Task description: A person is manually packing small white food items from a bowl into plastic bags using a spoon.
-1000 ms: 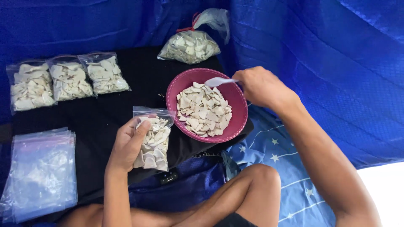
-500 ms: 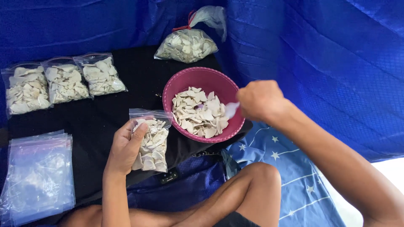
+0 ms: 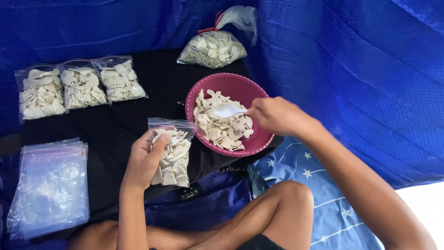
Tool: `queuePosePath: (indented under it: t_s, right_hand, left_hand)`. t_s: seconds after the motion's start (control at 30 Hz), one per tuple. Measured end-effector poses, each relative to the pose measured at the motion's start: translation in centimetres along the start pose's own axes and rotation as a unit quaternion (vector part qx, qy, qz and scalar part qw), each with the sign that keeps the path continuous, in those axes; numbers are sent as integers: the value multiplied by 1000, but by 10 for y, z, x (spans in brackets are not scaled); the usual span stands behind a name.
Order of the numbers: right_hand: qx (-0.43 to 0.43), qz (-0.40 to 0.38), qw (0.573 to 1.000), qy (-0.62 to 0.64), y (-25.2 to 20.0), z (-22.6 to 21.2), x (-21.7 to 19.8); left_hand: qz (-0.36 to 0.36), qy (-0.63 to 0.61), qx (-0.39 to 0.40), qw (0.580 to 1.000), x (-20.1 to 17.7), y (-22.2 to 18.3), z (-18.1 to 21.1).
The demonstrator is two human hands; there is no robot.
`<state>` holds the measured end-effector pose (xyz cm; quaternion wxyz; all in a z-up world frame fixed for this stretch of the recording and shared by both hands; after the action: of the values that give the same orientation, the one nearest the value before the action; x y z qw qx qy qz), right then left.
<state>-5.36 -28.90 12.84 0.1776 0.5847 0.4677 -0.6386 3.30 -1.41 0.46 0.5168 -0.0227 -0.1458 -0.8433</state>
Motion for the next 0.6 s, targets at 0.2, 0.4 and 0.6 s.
queuePosePath:
  t_s: [0.2,0.4,0.6]
  right_hand:
    - [-33,302,923,-237,61,52,-1]
    - [-188,458,835,-240,71,15,21]
    - [-201,166,965,17,65,-1,38]
  left_hand:
    - [-3,11,13,1000,1,-1,3]
    - [6,22,25,999,0,-2,0]
    - [9,1,29,1000,1,-3,1]
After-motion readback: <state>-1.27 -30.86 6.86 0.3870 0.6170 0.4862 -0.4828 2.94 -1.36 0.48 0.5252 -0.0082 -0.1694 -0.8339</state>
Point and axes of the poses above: each hand's wrist, its own y-axis towards the middle knuckle, its own x-axis out of the palm, z = x × y, the point moved 4 cm from there along y, towards the middle knuckle, and after that the axes turned 11 degrees about x, right-handed, at the moved point
